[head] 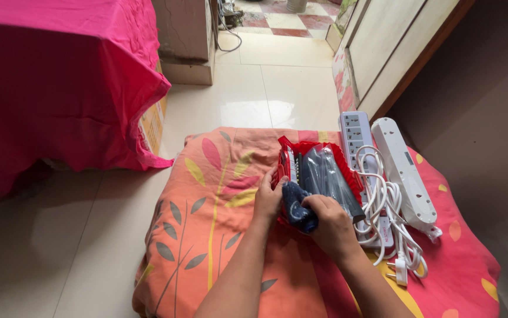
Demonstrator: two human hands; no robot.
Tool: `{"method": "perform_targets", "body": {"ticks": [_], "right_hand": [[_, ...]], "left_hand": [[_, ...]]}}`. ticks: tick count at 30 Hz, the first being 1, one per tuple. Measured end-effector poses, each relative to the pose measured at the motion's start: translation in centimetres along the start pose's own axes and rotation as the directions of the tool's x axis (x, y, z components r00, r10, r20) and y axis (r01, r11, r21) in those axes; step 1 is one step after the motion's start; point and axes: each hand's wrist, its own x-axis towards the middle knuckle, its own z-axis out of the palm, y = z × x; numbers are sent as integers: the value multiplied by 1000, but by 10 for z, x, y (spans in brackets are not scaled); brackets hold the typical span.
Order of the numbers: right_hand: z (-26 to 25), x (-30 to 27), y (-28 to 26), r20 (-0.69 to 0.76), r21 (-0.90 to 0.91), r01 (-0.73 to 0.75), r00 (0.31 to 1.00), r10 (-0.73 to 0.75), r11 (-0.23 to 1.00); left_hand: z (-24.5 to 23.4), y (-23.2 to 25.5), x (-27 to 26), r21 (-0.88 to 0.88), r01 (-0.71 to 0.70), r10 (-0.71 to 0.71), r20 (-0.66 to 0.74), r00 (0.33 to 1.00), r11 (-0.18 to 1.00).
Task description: The person organizes various electronic items into a red case and wipes down power strips.
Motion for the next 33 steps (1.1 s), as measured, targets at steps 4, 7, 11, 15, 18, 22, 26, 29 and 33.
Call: {"method": "perform_targets", "body": {"ticks": [4,7,11,15,18,22,26,29,33], "right_hand": [[2,-5,-12,94,-89,-5,995,14,996],[-9,-9,-16,81,-36,121,990,-118,992],[-48,-22,-5,410,100,-37,912,-7,994],[-91,-24,33,-77,170,-560,813,577,811],[-100,-11,64,-292,64,-487,826,483,871],[-79,10,87,-167,-297,-441,897,408,847],[-69,39,76,49,-399,-500,826,562,769],[-67,55,53,103,-535,-596,657,747,598],[-46,55,48,1,-674,-503,731,682,541]], "left_hand": [[-1,-2,-1,-74,25,-23,33,999,997],[-2,3,-3,168,-41,45,-19,999,985],[-2,17,-9,296,-111,113,8,994,949],[1,49,-24,416,-148,184,-49,982,897],[-1,74,-32,599,-197,304,-81,949,776],[-3,87,-33,683,-217,332,-40,942,698],[-5,84,-30,662,-87,184,-79,980,745],[-6,77,-28,673,-74,178,-86,980,736],[-8,78,-26,685,-37,139,-95,986,728]]}}
